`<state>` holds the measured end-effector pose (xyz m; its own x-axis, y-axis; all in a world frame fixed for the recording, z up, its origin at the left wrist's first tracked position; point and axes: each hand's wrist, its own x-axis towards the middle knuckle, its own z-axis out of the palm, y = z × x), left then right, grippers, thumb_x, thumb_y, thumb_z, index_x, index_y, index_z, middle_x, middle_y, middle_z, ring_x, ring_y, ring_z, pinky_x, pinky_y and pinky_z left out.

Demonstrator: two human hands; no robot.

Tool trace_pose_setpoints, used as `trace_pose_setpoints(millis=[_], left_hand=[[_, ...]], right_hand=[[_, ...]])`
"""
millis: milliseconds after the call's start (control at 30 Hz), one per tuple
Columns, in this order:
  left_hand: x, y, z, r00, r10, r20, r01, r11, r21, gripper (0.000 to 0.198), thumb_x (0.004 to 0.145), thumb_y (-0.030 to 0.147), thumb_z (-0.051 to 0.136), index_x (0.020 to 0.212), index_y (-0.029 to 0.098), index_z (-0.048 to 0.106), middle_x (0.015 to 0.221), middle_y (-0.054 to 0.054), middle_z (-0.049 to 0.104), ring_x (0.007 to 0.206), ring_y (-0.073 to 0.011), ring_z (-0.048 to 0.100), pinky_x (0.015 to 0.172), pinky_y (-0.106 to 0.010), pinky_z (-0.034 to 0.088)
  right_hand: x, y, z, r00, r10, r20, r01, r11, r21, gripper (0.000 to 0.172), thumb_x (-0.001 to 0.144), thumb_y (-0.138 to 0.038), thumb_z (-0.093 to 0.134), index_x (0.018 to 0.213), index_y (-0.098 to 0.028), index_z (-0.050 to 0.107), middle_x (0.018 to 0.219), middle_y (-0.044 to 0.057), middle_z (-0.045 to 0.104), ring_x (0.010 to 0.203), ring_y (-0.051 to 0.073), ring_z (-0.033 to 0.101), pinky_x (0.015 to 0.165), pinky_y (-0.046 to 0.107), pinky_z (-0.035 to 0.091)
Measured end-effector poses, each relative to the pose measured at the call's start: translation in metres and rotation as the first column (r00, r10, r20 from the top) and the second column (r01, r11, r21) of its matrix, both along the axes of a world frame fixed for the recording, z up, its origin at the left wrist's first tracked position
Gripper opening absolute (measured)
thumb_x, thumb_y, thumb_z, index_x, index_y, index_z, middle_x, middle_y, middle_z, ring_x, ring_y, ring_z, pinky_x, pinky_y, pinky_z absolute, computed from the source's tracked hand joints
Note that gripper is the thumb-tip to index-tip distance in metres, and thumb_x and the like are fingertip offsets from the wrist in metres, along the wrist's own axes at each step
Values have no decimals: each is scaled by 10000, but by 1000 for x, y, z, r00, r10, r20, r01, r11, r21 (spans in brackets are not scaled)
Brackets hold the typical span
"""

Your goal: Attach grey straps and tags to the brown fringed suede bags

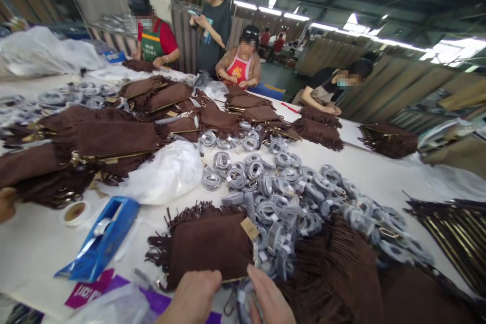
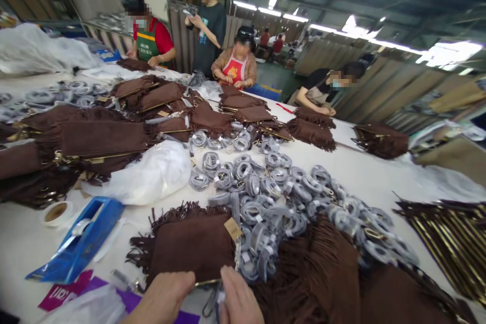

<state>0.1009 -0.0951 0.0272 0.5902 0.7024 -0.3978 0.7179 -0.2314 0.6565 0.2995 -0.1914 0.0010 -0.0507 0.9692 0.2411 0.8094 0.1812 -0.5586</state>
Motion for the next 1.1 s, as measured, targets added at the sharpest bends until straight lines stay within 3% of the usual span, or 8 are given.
trace_pose_setpoints(millis=[133,267,367,500,633,767,900,1100], left_hand=[[8,-15,15,980,-179,-90,182,983,24,212,851,180,443,809,232,645,814,-111,723,780,-287,682,673,-344,452],[15,-20,19,971,-235,-44,234,972,-23,261,899,203,411,831,238,661,851,-101,734,816,-271,690,701,-334,473],[6,-12,1,969,-239,-55,241,970,23,229,859,235,526,1055,259,642,1101,-99,701,1025,-280,641,855,-362,480],[-13,6,-43,963,-156,-218,205,952,226,688,691,96,643,1347,209,468,1522,-178,354,1351,-394,365,1078,-552,299],[-26,29,-61,995,-96,-40,101,985,143,294,825,80,414,1016,175,616,1187,-149,653,1145,-283,576,960,-399,423],[-29,61,-40,997,-26,68,18,994,106,244,911,240,355,762,218,546,734,-23,634,752,-208,613,719,-289,439],[-26,89,-19,981,46,186,-58,997,59,256,912,321,365,733,223,519,718,16,589,711,-179,555,692,-263,407],[-24,105,-22,932,158,327,-129,986,-107,274,858,408,440,836,202,619,817,3,666,788,-195,568,739,-279,449]], right_hand=[[-4,2,7,984,174,33,-173,984,-50,615,895,-172,466,1485,-261,316,1345,107,593,1199,296,586,974,409,508],[-26,1,0,986,166,-27,-168,958,-233,423,902,-141,414,1301,-221,530,972,99,732,831,223,709,687,268,540],[-28,-4,-6,991,53,-123,-84,960,-266,294,954,-226,334,955,-227,628,784,55,690,704,185,658,615,244,470],[-16,-11,-17,944,-159,-288,43,927,-373,397,993,-385,277,767,-217,557,603,-2,590,571,151,576,565,234,413],[-9,-13,-24,824,-276,-495,14,883,-469,403,970,-501,323,817,-210,557,628,-7,612,542,149,573,542,234,441],[-13,0,-9,832,-188,-523,-1,941,-340,327,962,-428,403,795,-206,576,895,63,691,846,190,649,771,286,500],[-19,26,12,881,-68,-467,-48,971,-233,262,969,-302,382,835,-213,589,1175,96,647,1103,194,600,935,302,463],[-26,48,14,990,-28,-141,-10,966,-260,231,902,-129,388,946,-208,601,1074,96,681,988,194,659,854,276,495]])
